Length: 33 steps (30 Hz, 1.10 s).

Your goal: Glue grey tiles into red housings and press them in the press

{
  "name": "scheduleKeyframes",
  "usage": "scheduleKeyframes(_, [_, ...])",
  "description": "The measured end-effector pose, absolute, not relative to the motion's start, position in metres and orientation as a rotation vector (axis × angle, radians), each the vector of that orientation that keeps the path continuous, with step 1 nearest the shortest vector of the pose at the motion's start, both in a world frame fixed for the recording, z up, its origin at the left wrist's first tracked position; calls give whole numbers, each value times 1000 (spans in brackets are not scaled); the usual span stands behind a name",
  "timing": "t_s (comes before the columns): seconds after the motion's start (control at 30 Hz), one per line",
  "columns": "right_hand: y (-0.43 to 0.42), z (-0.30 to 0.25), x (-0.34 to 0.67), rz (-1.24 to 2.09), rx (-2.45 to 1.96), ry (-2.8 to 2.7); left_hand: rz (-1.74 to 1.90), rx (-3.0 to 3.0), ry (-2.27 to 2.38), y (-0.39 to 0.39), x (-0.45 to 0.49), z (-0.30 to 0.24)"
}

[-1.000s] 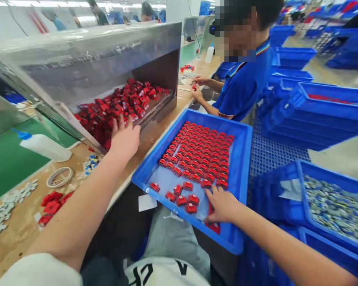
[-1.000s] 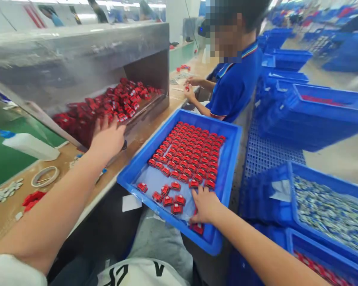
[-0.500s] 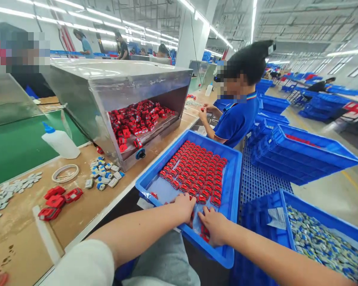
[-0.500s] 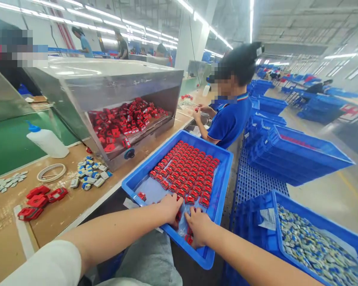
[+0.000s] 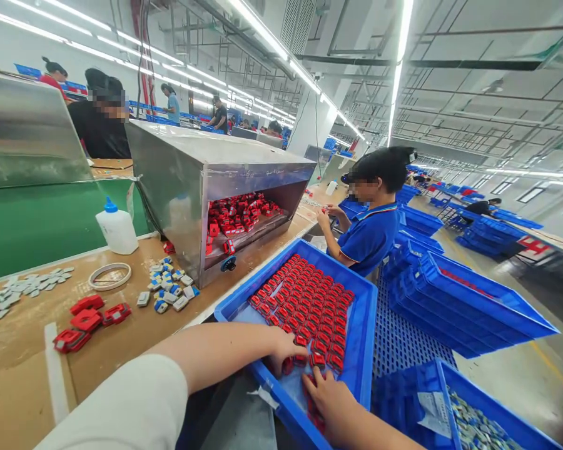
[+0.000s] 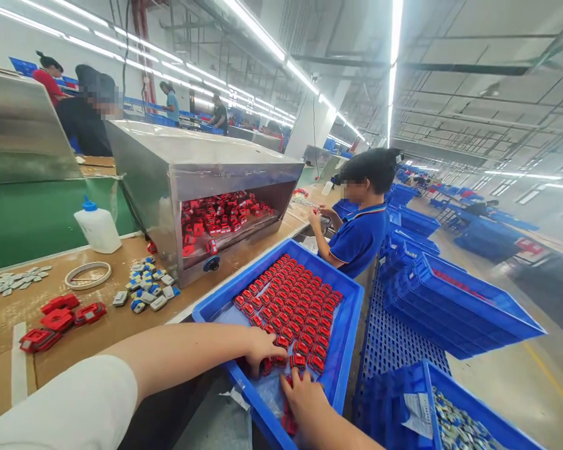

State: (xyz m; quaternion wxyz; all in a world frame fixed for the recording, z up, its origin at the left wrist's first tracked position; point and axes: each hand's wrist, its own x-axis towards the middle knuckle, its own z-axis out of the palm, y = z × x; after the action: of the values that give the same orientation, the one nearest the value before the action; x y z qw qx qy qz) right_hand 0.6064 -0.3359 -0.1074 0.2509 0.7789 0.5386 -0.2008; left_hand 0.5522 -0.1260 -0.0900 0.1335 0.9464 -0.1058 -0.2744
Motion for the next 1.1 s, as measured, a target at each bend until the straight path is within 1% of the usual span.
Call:
scheduleKeyframes(0.2, [-329, -109, 615, -647, 2173, 1559, -845, 2686, -239, -127, 562, -96])
scheduleKeyframes(0.33, [-330, -119, 616, -582, 2106, 1715, -751, 2659, -256, -122, 557, -97])
scheduleKeyframes(0.47, [-339, -135, 615, -588, 2013, 1794, -866, 2678, -269, -123, 543, -100])
scheduleKeyframes(0.57, [-345, -138, 618, -572, 2027, 1829, -794, 2778, -292, -124, 532, -103])
scheduleKeyframes(0.63, [-346, -134, 621, -595, 2038, 1812, -732, 2811, -257, -118, 528, -101])
scheduleKeyframes(0.77, [-339, -122, 625, -667, 2087, 1679, -765, 2712, -237, -92, 525, -93])
scheduleKeyframes(0.93, [-333, -116, 622, -627, 2121, 1613, -714, 2620, -211, -77, 525, -97])
scheduleKeyframes(1.03, [-330, -105, 618, -628, 2130, 1552, -747, 2587, -288, -78, 528, -104])
scheduleKeyframes(1.1, [-327, -88, 617, -604, 2184, 1529, -748, 2562, -374, -78, 532, -107])
